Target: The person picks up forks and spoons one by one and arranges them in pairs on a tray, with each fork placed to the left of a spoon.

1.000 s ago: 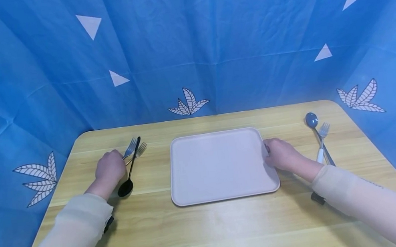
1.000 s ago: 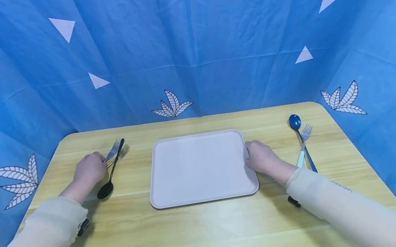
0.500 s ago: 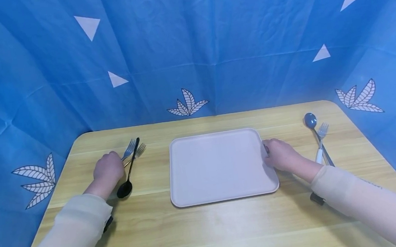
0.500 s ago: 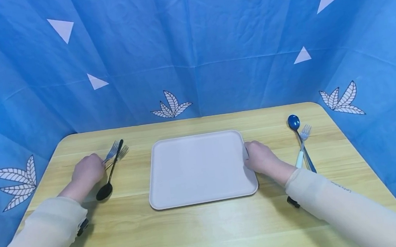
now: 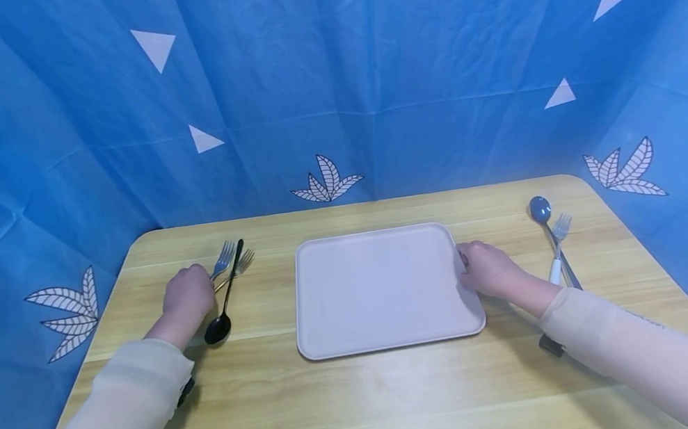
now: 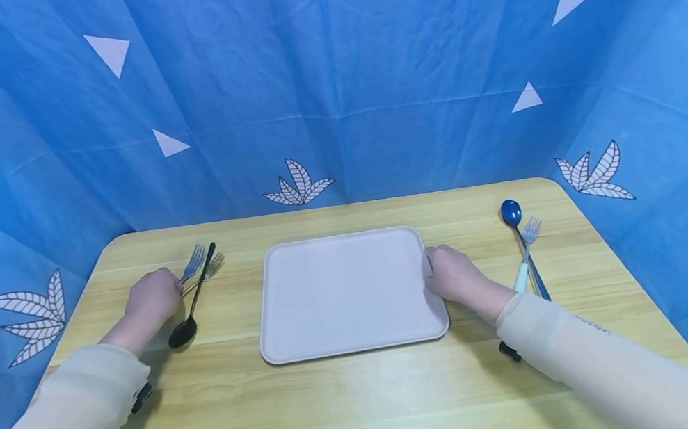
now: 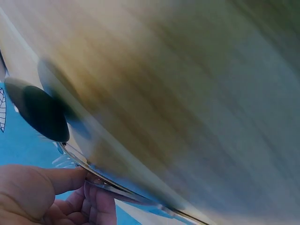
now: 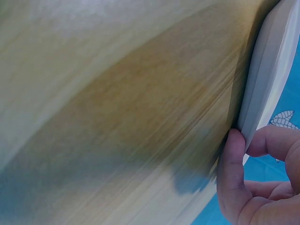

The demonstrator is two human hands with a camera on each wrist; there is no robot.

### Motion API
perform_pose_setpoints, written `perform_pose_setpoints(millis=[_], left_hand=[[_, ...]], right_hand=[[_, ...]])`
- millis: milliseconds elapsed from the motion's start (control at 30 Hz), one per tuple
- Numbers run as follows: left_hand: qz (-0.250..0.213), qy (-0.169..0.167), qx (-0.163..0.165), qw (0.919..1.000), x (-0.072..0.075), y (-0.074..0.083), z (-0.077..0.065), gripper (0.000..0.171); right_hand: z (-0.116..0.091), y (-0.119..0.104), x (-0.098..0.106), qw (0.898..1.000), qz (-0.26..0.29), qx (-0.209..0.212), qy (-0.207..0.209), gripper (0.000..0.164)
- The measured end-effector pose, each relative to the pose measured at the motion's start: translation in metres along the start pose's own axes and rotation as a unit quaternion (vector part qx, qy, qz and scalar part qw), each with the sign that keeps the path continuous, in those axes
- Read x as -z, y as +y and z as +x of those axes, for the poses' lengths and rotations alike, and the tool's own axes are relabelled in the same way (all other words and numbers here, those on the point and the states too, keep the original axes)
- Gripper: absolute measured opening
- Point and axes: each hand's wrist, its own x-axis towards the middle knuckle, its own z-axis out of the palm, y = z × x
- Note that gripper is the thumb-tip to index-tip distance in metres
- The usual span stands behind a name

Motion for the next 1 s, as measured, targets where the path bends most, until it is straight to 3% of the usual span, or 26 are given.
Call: perform_pose_setpoints(millis=[467,633,1000], left_hand=[[-0.012,0.039,-0.02,0.999,0.005,0.006,-0.004,0.021],[-0.014,0.035,-0.028,0.9989,0.006,0.016,-0.006,0.028],[-0.064,0.04,-0.04,0.9963,0.01,0.04,-0.018,0.044]], right_hand=[[0.0,0.002,-0.002,1.0,0.0,0.003,-0.002,0.015],[0.001,0.003,-0.002,1.0,0.0,0.003,-0.002,0.016],[0.003,0.003,-0.001,1.0,0.001,0.0,-0.004,0.015]])
